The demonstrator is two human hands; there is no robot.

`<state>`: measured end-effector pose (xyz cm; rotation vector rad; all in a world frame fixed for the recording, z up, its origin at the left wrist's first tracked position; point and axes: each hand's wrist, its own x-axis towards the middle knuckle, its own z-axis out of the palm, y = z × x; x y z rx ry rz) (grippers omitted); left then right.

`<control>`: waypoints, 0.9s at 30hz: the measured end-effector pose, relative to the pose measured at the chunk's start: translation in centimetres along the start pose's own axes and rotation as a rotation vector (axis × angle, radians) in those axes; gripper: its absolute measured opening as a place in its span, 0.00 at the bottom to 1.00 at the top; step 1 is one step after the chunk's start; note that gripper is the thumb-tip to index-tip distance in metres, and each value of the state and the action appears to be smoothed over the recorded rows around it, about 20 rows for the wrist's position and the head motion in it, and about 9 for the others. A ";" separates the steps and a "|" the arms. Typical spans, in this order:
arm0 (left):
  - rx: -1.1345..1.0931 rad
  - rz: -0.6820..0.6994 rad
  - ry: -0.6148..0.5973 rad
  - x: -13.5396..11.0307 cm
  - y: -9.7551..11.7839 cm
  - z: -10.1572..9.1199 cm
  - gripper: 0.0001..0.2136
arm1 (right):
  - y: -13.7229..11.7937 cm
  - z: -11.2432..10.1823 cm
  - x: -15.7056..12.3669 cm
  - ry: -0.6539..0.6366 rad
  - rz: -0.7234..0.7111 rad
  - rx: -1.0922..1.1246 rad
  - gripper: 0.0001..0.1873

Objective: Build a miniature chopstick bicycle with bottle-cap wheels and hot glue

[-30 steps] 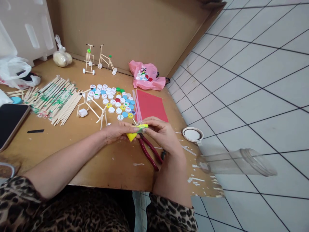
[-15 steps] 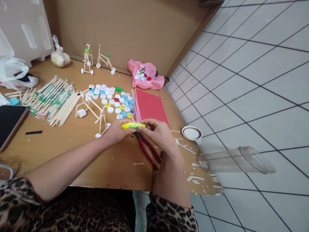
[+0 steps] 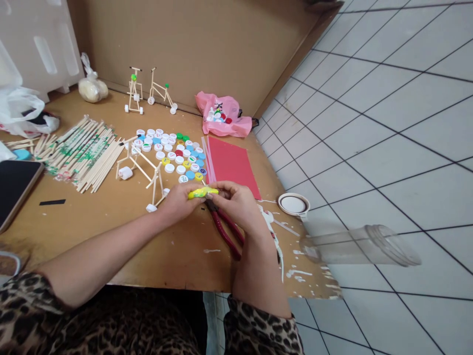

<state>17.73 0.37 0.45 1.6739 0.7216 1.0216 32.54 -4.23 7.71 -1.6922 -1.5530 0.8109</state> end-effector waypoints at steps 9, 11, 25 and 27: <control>-0.020 0.015 -0.014 -0.3 0.2 0.4 0.08 | -0.2 0.2 0.2 -0.013 0.134 0.042 0.09; -0.029 -0.002 -0.043 -0.4 0.2 0.5 0.08 | -0.1 0.2 0.3 -0.002 0.132 0.013 0.08; -0.123 -0.009 -0.131 0.2 0.4 -0.3 0.13 | 0.5 -0.3 0.2 -0.049 -0.003 0.053 0.13; -0.092 -0.005 -0.122 0.1 0.4 -0.2 0.13 | 0.4 -0.2 0.2 -0.050 -0.001 0.079 0.12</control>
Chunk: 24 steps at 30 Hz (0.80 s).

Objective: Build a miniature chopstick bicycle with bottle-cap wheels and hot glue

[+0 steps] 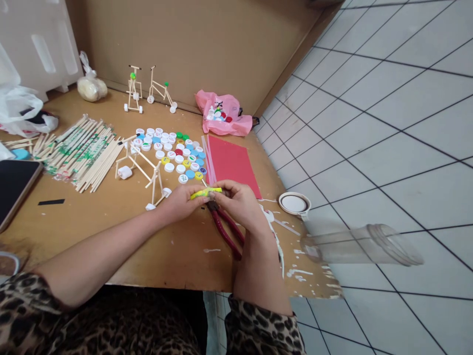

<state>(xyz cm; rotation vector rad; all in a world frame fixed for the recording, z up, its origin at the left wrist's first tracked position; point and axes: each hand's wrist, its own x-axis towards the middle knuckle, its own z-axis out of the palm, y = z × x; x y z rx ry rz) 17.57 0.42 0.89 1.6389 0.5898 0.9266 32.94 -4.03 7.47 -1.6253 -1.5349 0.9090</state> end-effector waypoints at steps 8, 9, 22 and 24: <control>-0.154 -0.015 0.041 -0.1 0.4 0.4 0.13 | -0.4 0.7 0.4 0.033 0.099 0.362 0.15; -0.211 -0.039 0.040 -0.1 0.5 0.6 0.14 | -0.4 0.6 0.5 0.008 0.109 0.432 0.17; -0.541 -0.216 0.119 0.2 -0.1 1.0 0.23 | 0.3 -3.4 -0.8 0.189 -0.209 0.603 0.23; -0.552 -0.219 0.104 0.0 0.1 1.1 0.24 | 0.2 -3.2 -0.6 0.148 -0.148 0.549 0.25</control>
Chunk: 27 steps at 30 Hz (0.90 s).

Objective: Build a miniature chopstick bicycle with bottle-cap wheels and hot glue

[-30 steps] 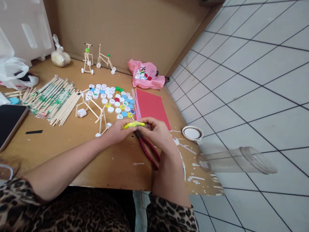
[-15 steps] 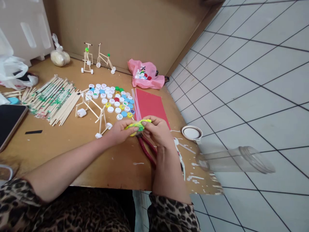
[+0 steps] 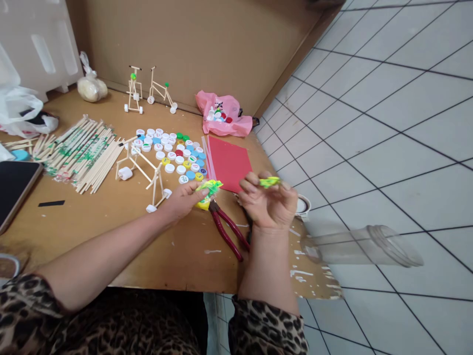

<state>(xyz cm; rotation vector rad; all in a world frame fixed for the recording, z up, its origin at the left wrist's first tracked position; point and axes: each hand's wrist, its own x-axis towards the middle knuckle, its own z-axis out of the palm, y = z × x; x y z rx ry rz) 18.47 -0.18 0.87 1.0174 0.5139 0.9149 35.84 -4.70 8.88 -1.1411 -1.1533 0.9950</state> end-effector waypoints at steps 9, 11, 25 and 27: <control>-0.058 0.036 0.079 0.0 -0.6 0.0 0.23 | 0.5 2.1 0.3 -0.037 0.248 -0.013 0.23; -0.020 0.046 0.085 0.1 -0.5 -0.1 0.22 | 0.7 2.4 0.0 -0.041 0.249 -0.077 0.22; 0.234 0.139 0.099 -0.3 0.1 -0.1 0.23 | 1.6 3.1 -0.3 -0.131 0.072 -0.516 0.18; 0.264 0.140 0.108 -0.4 0.0 -0.2 0.21 | 1.6 3.2 -0.3 -0.154 0.104 -0.517 0.20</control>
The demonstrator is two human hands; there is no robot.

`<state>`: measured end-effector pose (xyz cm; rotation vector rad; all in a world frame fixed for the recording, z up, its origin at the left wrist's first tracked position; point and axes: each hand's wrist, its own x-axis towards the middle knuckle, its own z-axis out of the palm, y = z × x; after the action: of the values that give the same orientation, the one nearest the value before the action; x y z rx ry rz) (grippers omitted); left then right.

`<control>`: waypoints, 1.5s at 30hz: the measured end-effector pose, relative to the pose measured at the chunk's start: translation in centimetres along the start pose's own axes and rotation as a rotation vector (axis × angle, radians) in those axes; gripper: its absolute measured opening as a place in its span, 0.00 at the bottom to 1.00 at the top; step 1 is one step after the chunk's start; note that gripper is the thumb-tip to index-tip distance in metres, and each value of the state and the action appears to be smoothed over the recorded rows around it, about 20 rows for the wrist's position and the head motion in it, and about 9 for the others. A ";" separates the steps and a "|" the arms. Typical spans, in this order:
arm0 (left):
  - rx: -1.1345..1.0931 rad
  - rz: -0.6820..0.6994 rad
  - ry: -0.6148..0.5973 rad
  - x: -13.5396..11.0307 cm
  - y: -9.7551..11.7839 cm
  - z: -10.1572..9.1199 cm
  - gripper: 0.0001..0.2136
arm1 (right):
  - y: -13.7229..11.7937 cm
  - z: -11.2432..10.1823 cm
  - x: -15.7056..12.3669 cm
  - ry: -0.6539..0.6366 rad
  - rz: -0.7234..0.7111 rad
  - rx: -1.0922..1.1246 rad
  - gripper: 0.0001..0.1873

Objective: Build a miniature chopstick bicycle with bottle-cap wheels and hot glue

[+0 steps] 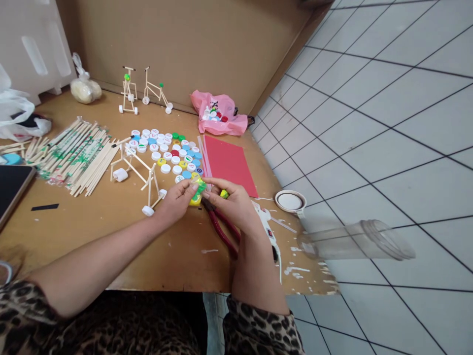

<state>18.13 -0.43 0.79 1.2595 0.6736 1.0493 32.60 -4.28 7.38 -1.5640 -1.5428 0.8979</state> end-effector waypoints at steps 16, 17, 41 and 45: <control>-0.053 0.036 0.184 -0.1 0.2 0.5 0.16 | -0.3 0.7 -0.3 -0.101 0.012 -0.006 0.19; -0.061 0.032 0.191 -0.1 0.3 0.4 0.16 | -0.3 0.7 -0.4 -0.100 0.013 -0.025 0.18; -0.121 0.122 0.273 0.3 0.3 0.3 0.15 | -0.2 0.2 -0.5 0.387 -0.109 0.111 0.20; -0.081 0.154 0.266 0.0 0.5 0.4 0.13 | -0.3 0.2 -0.1 0.139 0.013 0.082 0.19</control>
<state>18.39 -0.59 1.41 1.1251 0.7354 1.3749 32.30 -4.35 7.56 -1.5461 -1.3837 0.8311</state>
